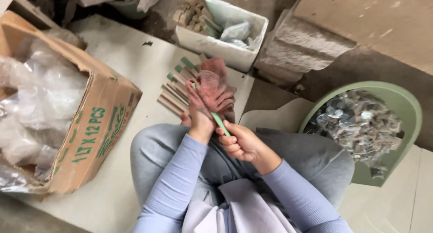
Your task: The person sits cross-legged on the floor and repeatedly wipes individual wooden sticks with a cloth. They pick up each stick from a pile, wipe it thoroughly, and place it into a white container. The process is repeated for multiple sticks throughout the video.
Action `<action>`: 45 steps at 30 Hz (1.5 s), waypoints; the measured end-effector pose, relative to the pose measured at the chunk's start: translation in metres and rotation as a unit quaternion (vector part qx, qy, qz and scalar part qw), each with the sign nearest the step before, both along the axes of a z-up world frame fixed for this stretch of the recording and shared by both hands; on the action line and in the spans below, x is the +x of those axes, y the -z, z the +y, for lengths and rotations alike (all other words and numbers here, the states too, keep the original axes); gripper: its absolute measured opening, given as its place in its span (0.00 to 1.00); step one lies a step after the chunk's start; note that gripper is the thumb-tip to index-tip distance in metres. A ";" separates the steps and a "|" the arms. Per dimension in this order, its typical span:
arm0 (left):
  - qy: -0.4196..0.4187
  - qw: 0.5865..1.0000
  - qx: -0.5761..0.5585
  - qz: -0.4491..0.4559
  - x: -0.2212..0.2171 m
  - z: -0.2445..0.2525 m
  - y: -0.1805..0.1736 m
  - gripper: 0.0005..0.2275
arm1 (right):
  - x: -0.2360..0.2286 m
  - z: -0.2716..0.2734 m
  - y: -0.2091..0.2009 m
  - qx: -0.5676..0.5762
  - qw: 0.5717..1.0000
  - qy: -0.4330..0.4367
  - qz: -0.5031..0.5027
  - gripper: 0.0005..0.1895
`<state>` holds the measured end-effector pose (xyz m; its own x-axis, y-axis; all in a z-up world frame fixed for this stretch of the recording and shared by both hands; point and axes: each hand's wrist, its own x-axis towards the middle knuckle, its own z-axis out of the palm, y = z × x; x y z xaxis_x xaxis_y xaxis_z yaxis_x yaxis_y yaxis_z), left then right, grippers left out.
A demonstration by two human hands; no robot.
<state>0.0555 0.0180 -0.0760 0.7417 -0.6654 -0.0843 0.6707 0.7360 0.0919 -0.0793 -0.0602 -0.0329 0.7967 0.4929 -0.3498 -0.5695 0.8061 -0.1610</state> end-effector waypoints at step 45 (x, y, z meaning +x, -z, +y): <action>-0.161 0.782 0.343 -0.494 -0.058 -0.011 -0.082 0.14 | 0.027 -0.071 -0.105 -0.754 0.568 0.099 -0.315 0.10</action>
<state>-0.0023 0.0069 0.0063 0.7900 -0.4803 0.3811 -0.1880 0.4019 0.8962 -0.0527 -0.1312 0.0719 0.9855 -0.1093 0.1299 0.0619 -0.4815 -0.8742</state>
